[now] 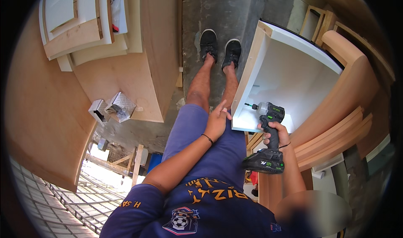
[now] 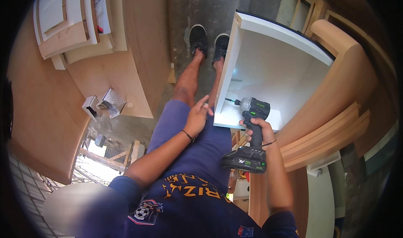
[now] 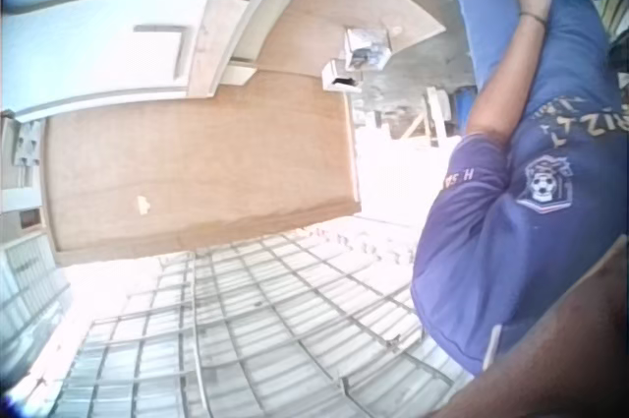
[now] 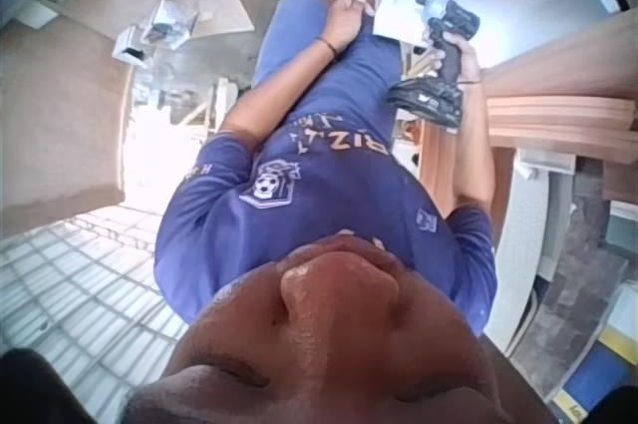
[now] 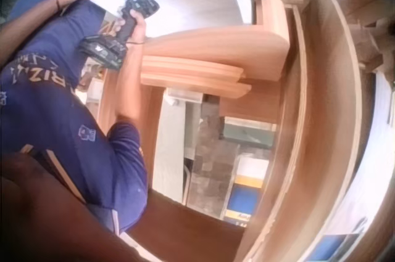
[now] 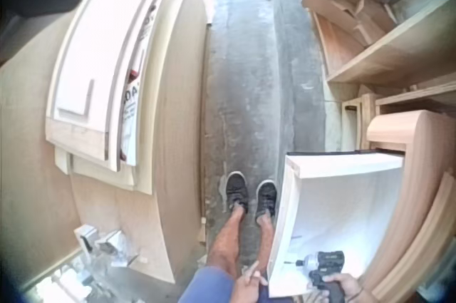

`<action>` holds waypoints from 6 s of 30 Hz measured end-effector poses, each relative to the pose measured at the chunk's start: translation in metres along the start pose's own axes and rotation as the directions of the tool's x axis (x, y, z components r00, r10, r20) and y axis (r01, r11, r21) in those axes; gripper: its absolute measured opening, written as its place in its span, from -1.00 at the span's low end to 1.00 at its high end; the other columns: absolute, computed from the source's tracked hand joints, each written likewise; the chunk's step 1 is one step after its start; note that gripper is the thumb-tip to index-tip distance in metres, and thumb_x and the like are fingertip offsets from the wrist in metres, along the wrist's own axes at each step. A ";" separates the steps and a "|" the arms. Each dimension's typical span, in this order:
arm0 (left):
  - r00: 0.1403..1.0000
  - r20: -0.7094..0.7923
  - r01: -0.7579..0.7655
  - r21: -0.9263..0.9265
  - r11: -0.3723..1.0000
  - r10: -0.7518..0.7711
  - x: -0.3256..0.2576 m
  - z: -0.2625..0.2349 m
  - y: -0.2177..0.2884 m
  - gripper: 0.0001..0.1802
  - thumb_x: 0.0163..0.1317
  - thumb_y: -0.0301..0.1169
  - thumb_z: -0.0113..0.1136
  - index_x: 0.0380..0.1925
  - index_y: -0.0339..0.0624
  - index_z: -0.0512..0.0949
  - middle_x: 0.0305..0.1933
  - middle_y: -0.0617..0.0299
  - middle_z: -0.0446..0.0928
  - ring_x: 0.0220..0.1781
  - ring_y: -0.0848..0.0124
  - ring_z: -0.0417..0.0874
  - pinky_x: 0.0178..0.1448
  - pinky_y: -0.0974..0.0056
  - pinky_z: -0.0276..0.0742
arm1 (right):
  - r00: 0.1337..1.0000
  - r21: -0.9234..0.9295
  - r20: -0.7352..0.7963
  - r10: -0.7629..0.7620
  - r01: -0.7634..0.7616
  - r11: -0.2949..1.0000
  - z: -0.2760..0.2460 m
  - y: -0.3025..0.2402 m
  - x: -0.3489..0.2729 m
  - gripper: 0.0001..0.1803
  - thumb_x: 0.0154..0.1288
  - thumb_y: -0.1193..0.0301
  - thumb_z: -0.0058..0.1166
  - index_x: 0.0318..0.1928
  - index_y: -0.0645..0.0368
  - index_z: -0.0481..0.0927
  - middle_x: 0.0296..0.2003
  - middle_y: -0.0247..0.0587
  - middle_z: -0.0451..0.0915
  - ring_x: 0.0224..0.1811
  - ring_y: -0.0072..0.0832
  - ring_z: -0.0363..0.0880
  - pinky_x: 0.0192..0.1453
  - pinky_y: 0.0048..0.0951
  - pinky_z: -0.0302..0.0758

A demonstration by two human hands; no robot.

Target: The person assembles a wooden drawer by inserting the bottom panel, placing a side panel, and using a power drill to drive screws into the pre-drilled holes to secure the components.

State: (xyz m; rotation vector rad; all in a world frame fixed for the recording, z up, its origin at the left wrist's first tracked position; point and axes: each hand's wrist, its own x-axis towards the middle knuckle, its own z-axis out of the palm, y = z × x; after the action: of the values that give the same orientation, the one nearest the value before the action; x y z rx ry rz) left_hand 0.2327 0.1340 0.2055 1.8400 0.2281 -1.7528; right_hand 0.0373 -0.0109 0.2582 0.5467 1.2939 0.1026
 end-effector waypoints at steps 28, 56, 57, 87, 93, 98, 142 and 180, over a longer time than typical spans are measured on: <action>0.804 0.054 -0.535 0.500 0.680 0.593 0.015 0.023 -0.029 -0.70 0.06 -0.33 0.27 -0.29 -0.35 0.53 -0.46 0.34 0.38 -0.40 0.57 0.39 -0.30 0.46 0.36 | 0.584 -0.298 0.176 -0.793 0.799 0.522 -0.066 0.115 -0.050 -0.66 0.12 0.49 0.00 -0.08 0.39 0.40 -0.26 -0.06 0.54 -0.55 -0.53 0.48 -0.50 -0.50 0.48; 0.774 0.227 -0.630 0.187 0.753 0.591 0.030 0.132 -0.059 -0.55 0.26 -0.24 -0.06 -0.08 -0.48 0.45 -0.14 -0.12 0.51 -0.10 0.18 0.53 0.01 0.25 0.34 | -0.435 -0.664 -0.203 -0.877 0.720 -0.203 -0.197 0.268 -0.114 -0.53 0.09 0.47 -0.12 0.01 0.52 0.28 -0.22 0.13 0.50 -0.15 -0.30 0.46 -0.16 -0.45 0.40; 0.763 0.230 -0.645 0.224 0.730 0.604 0.027 0.138 -0.060 -0.57 0.25 -0.26 -0.06 -0.11 -0.47 0.47 -0.24 -0.15 0.50 -0.17 0.09 0.51 -0.03 0.21 0.35 | -0.463 -0.684 -0.198 -0.864 0.697 -0.217 -0.199 0.269 -0.121 -0.54 0.11 0.51 -0.14 0.03 0.53 0.26 -0.23 0.10 0.50 -0.15 -0.31 0.45 -0.13 -0.45 0.39; 0.760 0.417 -0.607 0.178 0.775 0.499 0.036 0.242 -0.073 -0.46 0.36 -0.17 -0.34 0.02 -0.52 0.32 -0.05 -0.15 0.41 0.07 0.10 0.43 0.18 0.20 0.26 | -0.593 -0.974 -0.219 -0.775 0.186 0.132 -0.324 0.156 -0.078 -0.62 0.23 0.37 0.07 -0.09 0.48 0.46 -0.12 0.12 0.53 -0.09 -0.15 0.52 0.00 -0.29 0.40; 0.739 0.552 -0.593 0.261 0.762 0.386 0.031 0.228 -0.051 -0.45 0.35 -0.23 -0.30 0.10 -0.56 0.24 0.15 -0.24 0.32 0.22 0.04 0.33 0.29 0.24 0.17 | -0.616 -0.943 -0.333 -0.714 0.213 0.256 -0.352 0.151 -0.080 -0.41 0.17 0.15 0.13 -0.18 0.60 0.43 -0.14 0.31 0.50 -0.10 -0.05 0.52 -0.03 -0.22 0.41; 0.724 0.557 -0.608 0.239 0.757 0.406 0.027 0.222 -0.054 -0.50 0.32 -0.29 -0.22 0.11 -0.51 0.27 0.18 -0.22 0.29 0.24 0.07 0.32 0.29 0.25 0.18 | -0.593 -0.930 -0.365 -0.718 0.191 0.315 -0.324 0.146 -0.089 -0.50 0.13 0.24 0.17 -0.18 0.54 0.48 -0.18 0.17 0.55 -0.15 -0.15 0.55 -0.07 -0.25 0.43; -0.232 0.941 -0.601 0.062 -0.797 0.248 0.047 0.344 0.190 -0.67 0.12 -0.53 -0.06 -0.08 -0.09 0.44 -0.10 0.12 0.39 -0.01 0.08 0.36 0.09 0.09 0.26 | -0.154 -0.389 -0.889 -0.431 0.752 0.533 -0.321 0.166 -0.075 -0.40 -0.06 0.36 0.11 0.08 0.18 0.34 -0.25 -0.12 0.51 -0.21 -0.27 0.50 -0.08 -0.33 0.40; -0.144 0.981 -0.340 0.072 -0.938 0.128 0.056 0.353 0.214 -0.56 0.38 -0.27 -0.32 0.23 -0.06 0.19 0.36 -0.03 0.04 0.31 0.06 0.19 0.24 -0.01 0.18 | -0.357 -0.193 -0.848 0.392 0.897 0.399 -0.166 0.257 -0.005 -0.39 -0.02 0.38 0.19 0.11 0.15 0.36 0.06 -0.09 0.41 0.20 -0.16 0.28 0.23 -0.18 0.19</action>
State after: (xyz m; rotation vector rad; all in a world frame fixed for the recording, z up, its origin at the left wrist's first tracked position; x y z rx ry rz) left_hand 0.0439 -0.2366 0.2249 0.8875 -2.7872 0.0127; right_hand -0.0599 0.2649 0.3476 0.6905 3.3971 -1.1700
